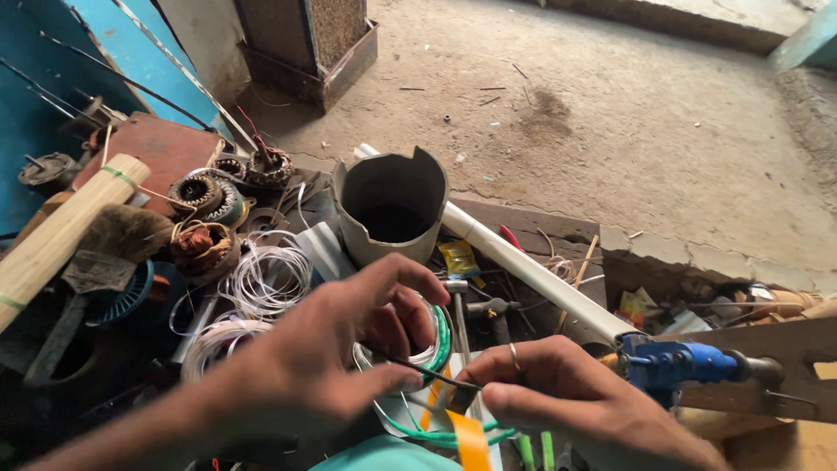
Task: The person strips the end of a green wire, then wraps the exposed section with yellow electrical tape. They continue wrapping the tape around the wire end to insulate it.
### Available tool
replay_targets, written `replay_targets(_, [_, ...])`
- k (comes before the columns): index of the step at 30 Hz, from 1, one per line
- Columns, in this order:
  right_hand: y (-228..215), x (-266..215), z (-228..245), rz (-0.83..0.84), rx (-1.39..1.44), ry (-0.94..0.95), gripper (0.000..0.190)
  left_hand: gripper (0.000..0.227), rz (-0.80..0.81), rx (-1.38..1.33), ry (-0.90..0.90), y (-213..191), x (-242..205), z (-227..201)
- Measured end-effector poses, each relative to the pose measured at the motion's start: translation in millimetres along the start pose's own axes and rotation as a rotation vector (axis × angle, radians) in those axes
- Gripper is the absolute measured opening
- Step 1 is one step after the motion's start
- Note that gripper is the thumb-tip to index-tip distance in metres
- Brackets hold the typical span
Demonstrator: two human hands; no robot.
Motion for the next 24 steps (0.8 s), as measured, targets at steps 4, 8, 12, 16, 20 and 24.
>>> replay_targets(4, [-11, -2, -12, -0.104, 0.154, 0.217, 0.043, 0.032, -0.253, 0.582, 0.352, 22, -19, -12])
replay_targets(8, [-4, 5, -12, -0.150, 0.223, 0.202, 0.037, 0.025, -0.235, 0.901, 0.609, 35, -29, -8])
replay_targets(12, [12, 13, 8, -0.032, 0.129, 0.154, 0.028, 0.025, -0.411, 0.150, 0.367, 27, -20, -2])
replay_targets(16, [34, 11, 49, 0.080, -0.498, -0.529, 0.020, 0.028, -0.388, -0.470, -0.606, 30, -6, 52])
replay_targets(20, [53, 8, 55, 0.091, -0.902, -0.715, 0.020, 0.024, 0.159, -0.538, -0.760, 32, 1, 92])
replay_targets(24, [59, 6, 41, 0.063, -1.161, -0.778, 0.037, 0.031, 0.341, -0.394, -0.755, 32, 4, 115])
Point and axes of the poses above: each hand's wrist, its own x-axis towards the middle knuckle, its own y-axis out of the palm, z = x × y, the point moved 4 cm from there along x, towards the middle knuckle, and after that the axes turned 7 degrees about -y, right-handed, at the moved point
